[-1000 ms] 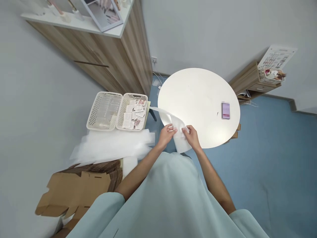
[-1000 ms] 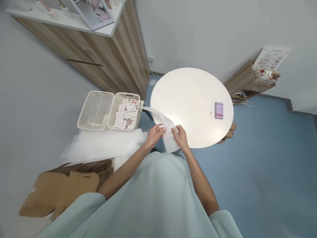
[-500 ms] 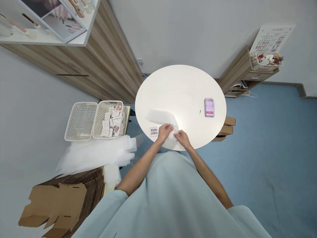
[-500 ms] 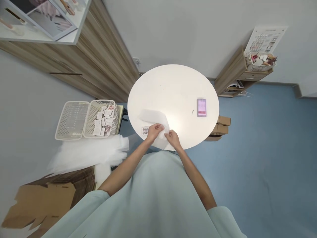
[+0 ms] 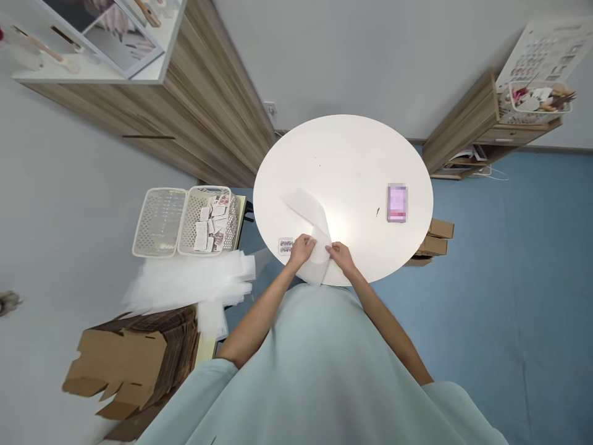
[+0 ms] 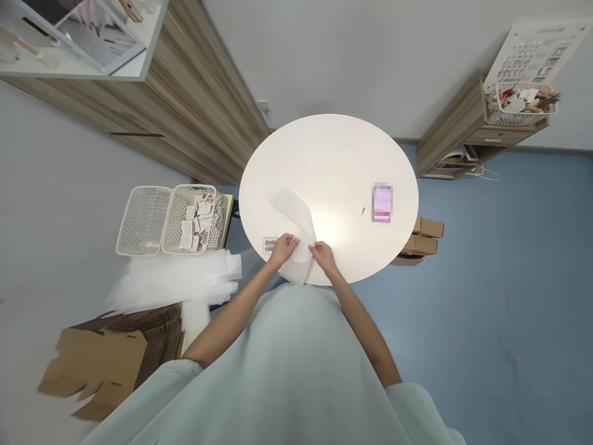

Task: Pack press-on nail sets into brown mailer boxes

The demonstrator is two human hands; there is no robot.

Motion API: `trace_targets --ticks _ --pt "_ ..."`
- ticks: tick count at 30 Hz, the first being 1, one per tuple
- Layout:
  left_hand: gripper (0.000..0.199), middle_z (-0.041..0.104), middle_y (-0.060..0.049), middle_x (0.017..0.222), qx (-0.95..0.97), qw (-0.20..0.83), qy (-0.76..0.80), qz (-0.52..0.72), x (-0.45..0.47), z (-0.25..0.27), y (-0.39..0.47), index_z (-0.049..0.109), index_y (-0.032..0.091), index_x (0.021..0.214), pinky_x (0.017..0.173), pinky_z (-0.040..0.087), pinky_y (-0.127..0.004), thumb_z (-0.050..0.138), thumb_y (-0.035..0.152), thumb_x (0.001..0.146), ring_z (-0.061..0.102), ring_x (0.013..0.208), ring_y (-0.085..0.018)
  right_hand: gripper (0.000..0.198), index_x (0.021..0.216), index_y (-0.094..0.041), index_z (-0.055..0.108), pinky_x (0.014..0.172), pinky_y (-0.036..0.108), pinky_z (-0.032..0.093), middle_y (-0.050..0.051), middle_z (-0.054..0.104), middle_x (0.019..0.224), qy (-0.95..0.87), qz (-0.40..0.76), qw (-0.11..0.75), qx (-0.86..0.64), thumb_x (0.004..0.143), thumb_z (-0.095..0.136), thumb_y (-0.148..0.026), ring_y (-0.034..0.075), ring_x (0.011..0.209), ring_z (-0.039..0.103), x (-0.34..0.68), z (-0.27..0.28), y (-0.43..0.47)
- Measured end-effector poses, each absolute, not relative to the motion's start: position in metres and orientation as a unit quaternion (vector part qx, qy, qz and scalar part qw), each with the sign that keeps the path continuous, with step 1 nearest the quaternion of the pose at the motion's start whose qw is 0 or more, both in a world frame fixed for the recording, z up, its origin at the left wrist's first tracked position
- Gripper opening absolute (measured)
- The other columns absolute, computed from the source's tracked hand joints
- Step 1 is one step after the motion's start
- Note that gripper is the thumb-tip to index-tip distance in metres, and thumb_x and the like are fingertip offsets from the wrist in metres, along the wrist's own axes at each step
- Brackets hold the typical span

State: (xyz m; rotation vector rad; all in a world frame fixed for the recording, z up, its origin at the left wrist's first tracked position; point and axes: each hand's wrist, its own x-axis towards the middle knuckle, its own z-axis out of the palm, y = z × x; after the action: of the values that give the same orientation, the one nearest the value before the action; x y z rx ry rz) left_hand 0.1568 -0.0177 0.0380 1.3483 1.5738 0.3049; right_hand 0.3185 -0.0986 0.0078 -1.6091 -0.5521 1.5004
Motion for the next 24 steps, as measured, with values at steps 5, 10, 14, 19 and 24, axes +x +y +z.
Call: trace_targets --ticks 5,10,14,19,24 --pt "0.028 0.073 -0.008 0.096 0.426 0.645 0.604 0.192 0.147 0.042 -0.021 0.065 0.019 0.096 0.084 0.053 -0.036 0.070 0.045 0.086 0.069 0.088 -0.023 0.054 0.089 -0.024 0.069 0.089 0.037 0.057 0.008 0.077 0.102 -0.157 0.693 0.457 -0.535 0.090 0.057 -0.077 0.026 0.105 0.071 0.313 0.009 -0.088" --pt "0.033 0.072 -0.008 0.091 0.351 0.715 0.570 0.201 0.141 0.045 -0.018 0.066 0.019 0.091 0.085 0.055 -0.036 0.075 0.049 0.080 0.069 0.087 -0.024 0.035 0.093 -0.024 0.071 0.087 0.034 0.055 0.004 0.076 0.104 -0.177 0.703 0.459 -0.514 0.084 0.073 -0.058 0.023 0.101 0.068 0.301 0.009 -0.078" --pt "0.034 0.072 -0.007 0.089 0.350 0.722 0.560 0.207 0.134 0.045 -0.012 0.065 0.020 0.088 0.082 0.055 -0.036 0.076 0.051 0.078 0.068 0.087 -0.024 0.034 0.094 -0.025 0.066 0.083 0.032 0.052 0.000 0.072 0.096 -0.199 0.674 0.458 -0.544 0.078 0.078 -0.053 0.019 0.089 0.064 0.297 0.011 -0.071" --pt "0.030 0.071 -0.006 0.092 0.405 0.647 0.608 0.216 0.117 0.043 -0.001 0.064 0.020 0.090 0.078 0.054 -0.033 0.073 0.047 0.081 0.067 0.086 -0.022 0.030 0.087 -0.026 0.064 0.072 0.030 0.045 -0.003 0.058 0.078 -0.262 0.563 0.473 -0.625 0.075 0.080 -0.049 0.017 0.074 0.052 0.314 0.018 -0.063" --pt "0.021 0.071 -0.005 0.089 0.399 0.604 0.656 0.212 0.108 0.037 0.011 0.062 0.021 0.088 0.077 0.054 -0.032 0.069 0.040 0.084 0.066 0.084 -0.020 0.025 0.080 -0.025 0.061 0.069 0.031 0.039 -0.004 0.046 0.073 -0.313 0.473 0.470 -0.676 0.080 0.077 -0.045 0.016 0.069 0.041 0.341 0.026 -0.074"
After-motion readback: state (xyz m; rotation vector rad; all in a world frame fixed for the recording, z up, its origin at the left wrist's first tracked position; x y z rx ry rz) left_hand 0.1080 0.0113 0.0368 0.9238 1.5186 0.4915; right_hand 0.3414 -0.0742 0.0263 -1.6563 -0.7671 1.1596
